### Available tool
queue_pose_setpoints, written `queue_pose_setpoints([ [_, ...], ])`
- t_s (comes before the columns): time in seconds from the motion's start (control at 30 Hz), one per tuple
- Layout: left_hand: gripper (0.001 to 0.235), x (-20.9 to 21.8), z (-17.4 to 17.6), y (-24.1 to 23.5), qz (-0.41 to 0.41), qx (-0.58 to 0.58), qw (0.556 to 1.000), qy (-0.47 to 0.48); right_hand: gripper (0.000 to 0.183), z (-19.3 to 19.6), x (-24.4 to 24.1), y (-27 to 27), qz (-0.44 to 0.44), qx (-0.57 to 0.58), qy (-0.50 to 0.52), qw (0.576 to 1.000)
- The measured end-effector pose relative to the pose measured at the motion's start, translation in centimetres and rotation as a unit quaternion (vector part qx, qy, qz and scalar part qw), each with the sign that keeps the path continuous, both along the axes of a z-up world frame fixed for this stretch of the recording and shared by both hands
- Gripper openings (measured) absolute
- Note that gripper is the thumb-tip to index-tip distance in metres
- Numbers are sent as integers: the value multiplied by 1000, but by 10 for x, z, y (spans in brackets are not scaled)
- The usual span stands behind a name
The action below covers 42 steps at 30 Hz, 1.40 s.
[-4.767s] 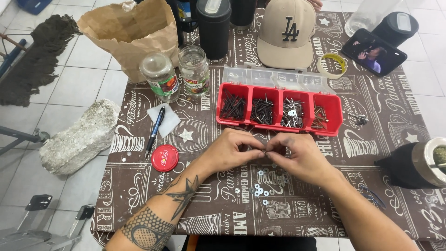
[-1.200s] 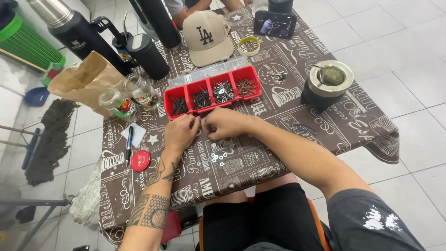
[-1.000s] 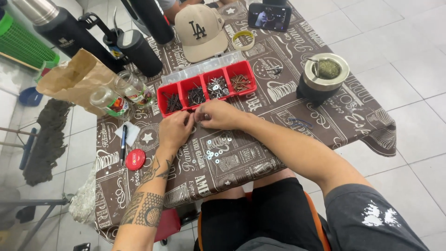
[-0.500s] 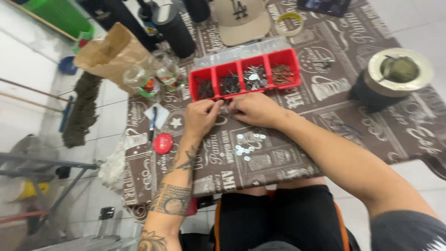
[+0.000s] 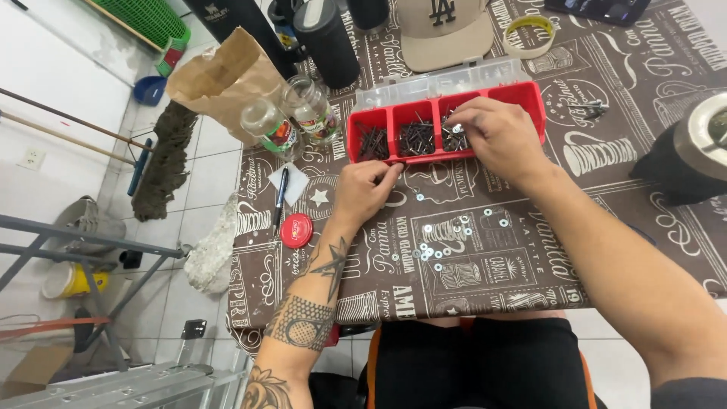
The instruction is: Assembling small washers onto screws and organizing them into a red plastic tray.
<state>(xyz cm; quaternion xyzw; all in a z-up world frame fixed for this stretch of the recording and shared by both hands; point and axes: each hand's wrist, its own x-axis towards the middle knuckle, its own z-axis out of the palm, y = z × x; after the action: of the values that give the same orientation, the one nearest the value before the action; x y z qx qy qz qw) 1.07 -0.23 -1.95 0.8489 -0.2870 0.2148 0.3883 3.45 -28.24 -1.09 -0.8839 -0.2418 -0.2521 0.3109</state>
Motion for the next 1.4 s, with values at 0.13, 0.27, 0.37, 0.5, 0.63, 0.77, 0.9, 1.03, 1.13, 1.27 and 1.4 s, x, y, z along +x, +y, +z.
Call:
queue_pose_setpoints([
  [0.13, 16, -12, 28, -2, -36, 122, 989, 71, 20, -4, 11, -6, 6, 34, 23, 999],
  [0.27, 14, -13, 22, 1, -45, 138, 986, 78, 6, 16, -15, 6, 1, -36, -1, 999],
  [0.37, 11, -11, 15, 0, -18, 133, 990, 37, 11, 32, -32, 24, 48, -158, 64, 984],
  [0.5, 8, -9, 11, -1, 41, 102, 994, -15, 27, 58, -53, 49, 117, -241, 168, 949],
  [0.63, 8, -6, 4, 0, 60, 91, 994, -21, 32, 48, -54, 59, 118, -261, 216, 933],
  [0.77, 10, -3, 4, 0, 59, 81, 995, -3, 31, 37, -49, 63, 107, -255, 232, 932],
  [0.9, 10, -6, 9, -1, 53, 72, 996, 12, 34, 36, -48, 64, 86, -268, 224, 933],
  [1.03, 10, -6, 5, 2, 48, 61, 997, 17, 34, 32, -48, 63, 74, -267, 225, 934],
  [1.13, 9, -6, 6, 4, 52, 50, 997, 21, 28, 20, -42, 64, 83, -247, 231, 937],
  [1.27, 11, -5, 6, 4, 47, 46, 997, 30, 26, 24, -46, 65, 97, -261, 161, 947],
  [1.4, 10, -6, 8, 3, 40, 46, 998, 29, 26, 20, -45, 62, 81, -299, 95, 946],
])
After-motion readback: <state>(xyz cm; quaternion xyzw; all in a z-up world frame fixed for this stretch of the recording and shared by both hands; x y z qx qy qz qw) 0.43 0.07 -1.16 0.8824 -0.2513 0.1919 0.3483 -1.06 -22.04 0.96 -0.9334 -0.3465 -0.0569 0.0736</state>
